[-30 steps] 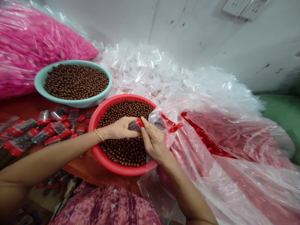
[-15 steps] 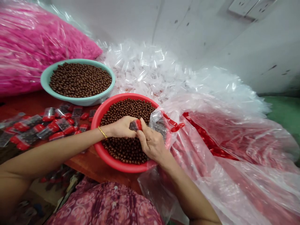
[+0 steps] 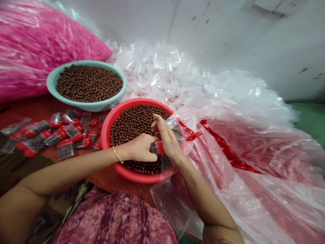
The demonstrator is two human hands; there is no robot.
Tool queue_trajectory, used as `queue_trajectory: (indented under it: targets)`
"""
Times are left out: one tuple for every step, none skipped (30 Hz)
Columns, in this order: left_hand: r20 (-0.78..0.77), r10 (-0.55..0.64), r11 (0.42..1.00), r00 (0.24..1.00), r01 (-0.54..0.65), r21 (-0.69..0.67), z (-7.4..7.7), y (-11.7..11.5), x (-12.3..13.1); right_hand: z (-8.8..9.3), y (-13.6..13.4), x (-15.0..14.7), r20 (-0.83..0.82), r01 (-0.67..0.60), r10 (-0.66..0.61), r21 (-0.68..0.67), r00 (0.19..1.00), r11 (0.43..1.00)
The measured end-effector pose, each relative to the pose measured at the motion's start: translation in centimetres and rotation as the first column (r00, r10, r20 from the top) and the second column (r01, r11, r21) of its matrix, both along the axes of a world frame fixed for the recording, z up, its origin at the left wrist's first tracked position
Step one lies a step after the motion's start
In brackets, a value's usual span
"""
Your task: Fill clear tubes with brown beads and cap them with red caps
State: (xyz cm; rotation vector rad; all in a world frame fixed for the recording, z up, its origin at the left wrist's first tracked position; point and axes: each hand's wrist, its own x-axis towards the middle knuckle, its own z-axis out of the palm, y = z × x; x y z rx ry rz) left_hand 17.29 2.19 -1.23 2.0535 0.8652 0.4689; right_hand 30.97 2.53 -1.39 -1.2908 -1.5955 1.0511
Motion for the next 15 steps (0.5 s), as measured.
queue_trajectory:
  targets:
    - [-0.043, -0.006, 0.999, 0.999, 0.008, 0.046, -0.2, -0.1, 0.1, -0.2, -0.2, 0.2, 0.018, -0.028, 0.029, -0.016, 0.999, 0.999]
    - [-0.083, -0.022, 0.996, 0.996, 0.029, 0.090, -0.3, -0.2, 0.2, -0.4, -0.4, 0.3, 0.033, -0.055, 0.056, -0.033, 0.998, 0.998]
    - [-0.116, -0.042, 0.990, 0.992, 0.057, 0.130, -0.4, -0.2, 0.2, -0.5, -0.6, 0.5, 0.044, -0.071, 0.073, -0.047, 0.996, 0.996]
    - [-0.139, -0.063, 0.982, 0.988, 0.086, 0.168, -0.4, -0.2, 0.2, -0.6, -0.7, 0.6, 0.048, -0.078, 0.082, -0.070, 0.996, 0.994]
    - [-0.151, -0.084, 0.974, 0.985, 0.113, 0.198, -0.4, -0.1, 0.2, -0.6, -0.7, 0.6, 0.041, -0.076, 0.080, -0.094, 0.996, 0.993]
    - [-0.152, -0.100, 0.966, 0.983, 0.133, 0.222, -0.3, -0.1, 0.1, -0.5, -0.5, 0.5, 0.019, -0.065, 0.067, -0.116, 0.998, 0.991]
    - [-0.147, -0.105, 0.962, 0.984, 0.138, 0.237, -0.1, 0.0, -0.1, -0.4, -0.4, 0.4, -0.017, -0.043, 0.041, -0.133, 0.999, 0.990]
    - [-0.140, -0.096, 0.961, 0.985, 0.128, 0.243, 0.2, 0.0, -0.4, -0.2, -0.2, 0.2, -0.062, -0.015, 0.007, -0.141, 0.998, 0.990]
    - [-0.129, -0.075, 0.964, 0.989, 0.105, 0.244, 0.6, -0.2, -0.9, 0.0, 0.0, 0.1, -0.113, 0.013, -0.029, -0.145, 0.993, 0.989]
    - [-0.112, -0.040, 0.967, 0.993, 0.066, 0.245, 1.1, -0.5, -1.5, 0.1, 0.3, 0.0, -0.160, 0.038, -0.061, -0.146, 0.985, 0.989]
    - [-0.088, 0.011, 0.968, 0.996, 0.012, 0.250, 1.5, -0.9, -2.3, 0.2, 0.5, 0.1, -0.193, 0.060, -0.087, -0.141, 0.977, 0.988]
    - [-0.062, 0.071, 0.964, 0.996, -0.052, 0.260, 1.8, -1.4, -3.4, 0.2, 0.7, 0.3, -0.204, 0.085, -0.108, -0.117, 0.973, 0.989]
    - [-0.039, 0.149, 0.952, 0.988, -0.132, 0.278, 2.1, -1.9, -4.8, 0.1, 0.8, 0.7, -0.167, 0.099, -0.108, -0.066, 0.980, 0.993]
    - [-0.028, 0.244, 0.928, 0.969, -0.225, 0.297, 2.1, -2.5, -6.5, 0.0, 0.9, 1.2, -0.084, 0.101, -0.100, 0.008, 0.991, 0.995]
    - [-0.039, 0.346, 0.891, 0.937, -0.316, 0.328, 1.9, -3.0, -8.4, -0.3, 0.9, 1.8, 0.025, 0.090, -0.092, 0.094, 0.995, 0.992]
